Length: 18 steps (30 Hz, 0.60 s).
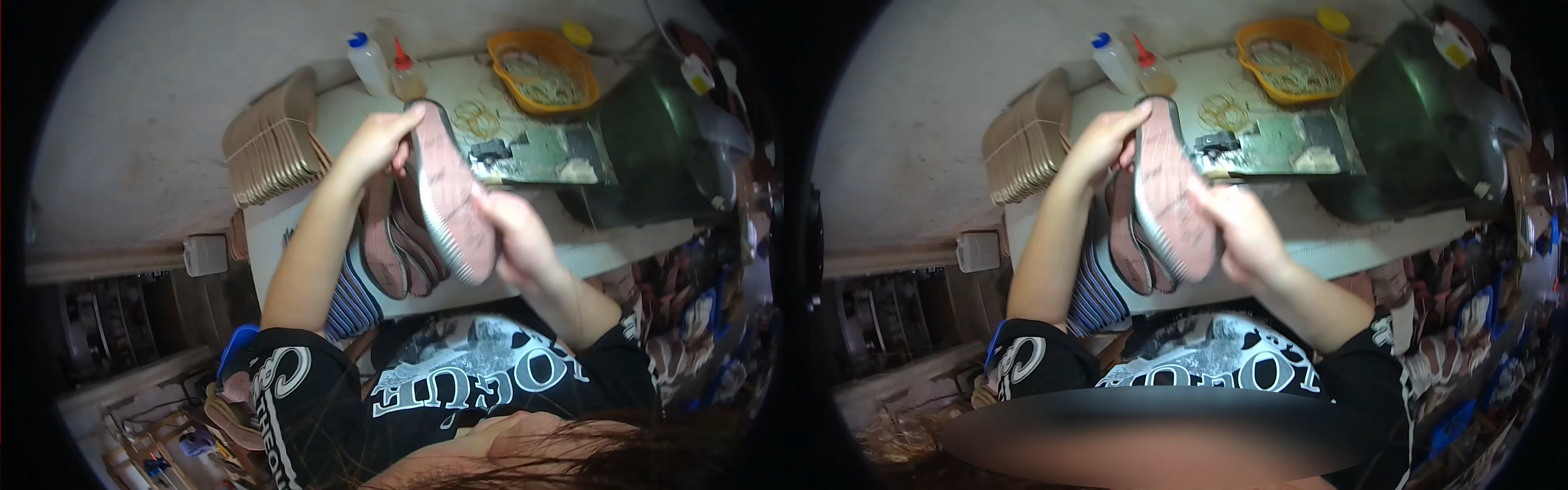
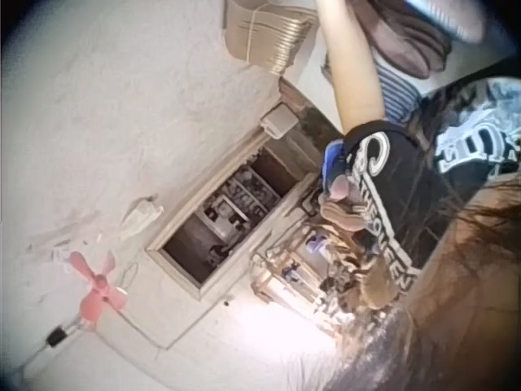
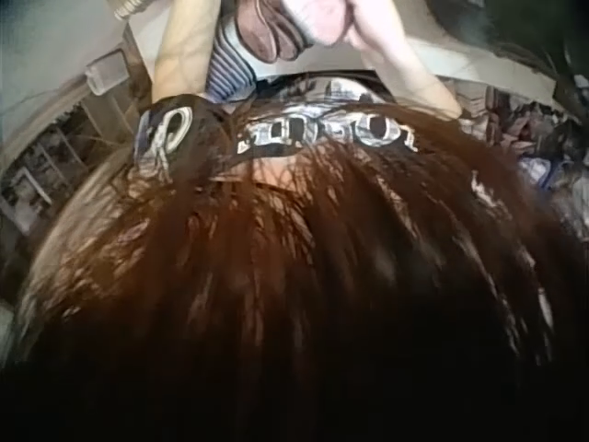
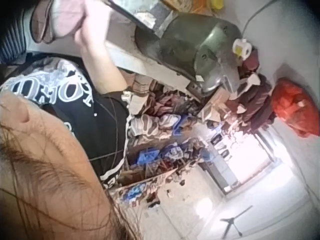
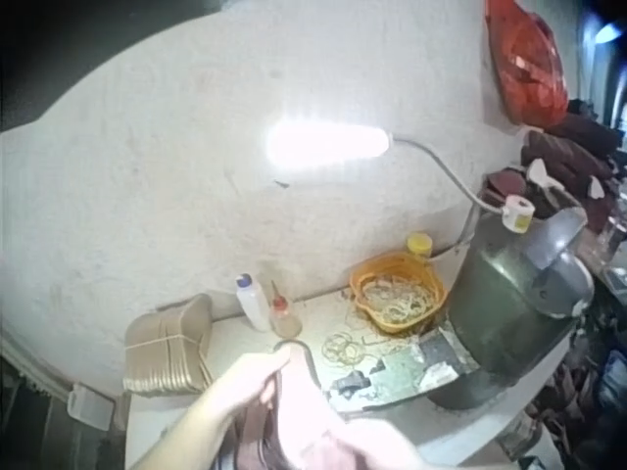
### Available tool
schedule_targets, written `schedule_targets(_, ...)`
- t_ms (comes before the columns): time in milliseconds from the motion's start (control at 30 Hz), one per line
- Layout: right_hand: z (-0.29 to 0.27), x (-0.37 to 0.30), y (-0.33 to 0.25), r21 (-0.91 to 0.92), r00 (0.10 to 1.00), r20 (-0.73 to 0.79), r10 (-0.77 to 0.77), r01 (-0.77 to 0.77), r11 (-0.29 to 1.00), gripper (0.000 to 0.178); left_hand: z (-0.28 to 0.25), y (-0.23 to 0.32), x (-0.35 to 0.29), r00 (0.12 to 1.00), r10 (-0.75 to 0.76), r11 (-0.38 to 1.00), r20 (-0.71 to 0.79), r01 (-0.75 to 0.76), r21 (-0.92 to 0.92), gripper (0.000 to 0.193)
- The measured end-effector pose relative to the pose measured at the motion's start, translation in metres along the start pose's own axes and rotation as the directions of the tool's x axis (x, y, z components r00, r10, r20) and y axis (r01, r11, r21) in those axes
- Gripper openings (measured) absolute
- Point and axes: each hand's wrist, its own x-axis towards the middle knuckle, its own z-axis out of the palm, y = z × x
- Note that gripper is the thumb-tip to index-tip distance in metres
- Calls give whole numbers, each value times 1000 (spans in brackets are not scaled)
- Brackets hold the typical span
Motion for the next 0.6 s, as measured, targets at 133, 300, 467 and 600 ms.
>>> schedule_targets(133, 23, -29, 16, -380, 998, 55, -7, 27, 924, 21, -6, -22, -60, 996, 45, 955, -76, -65, -290, 42)
schedule_targets(300, 16, -14, 37, -492, 978, 157, -133, 195, 848, 22, -5, -53, -118, 955, 126, 921, -269, -214, -326, 46)
schedule_targets(467, -14, -3, 73, -877, 869, 419, -263, 462, 130, 59, 20, -116, -166, 891, 51, 530, -450, 358, 769, 49)
schedule_targets(600, -15, -19, 77, -863, 856, 491, -163, 503, 39, 39, 32, -139, -172, 870, 143, 497, -473, 350, 794, 31)
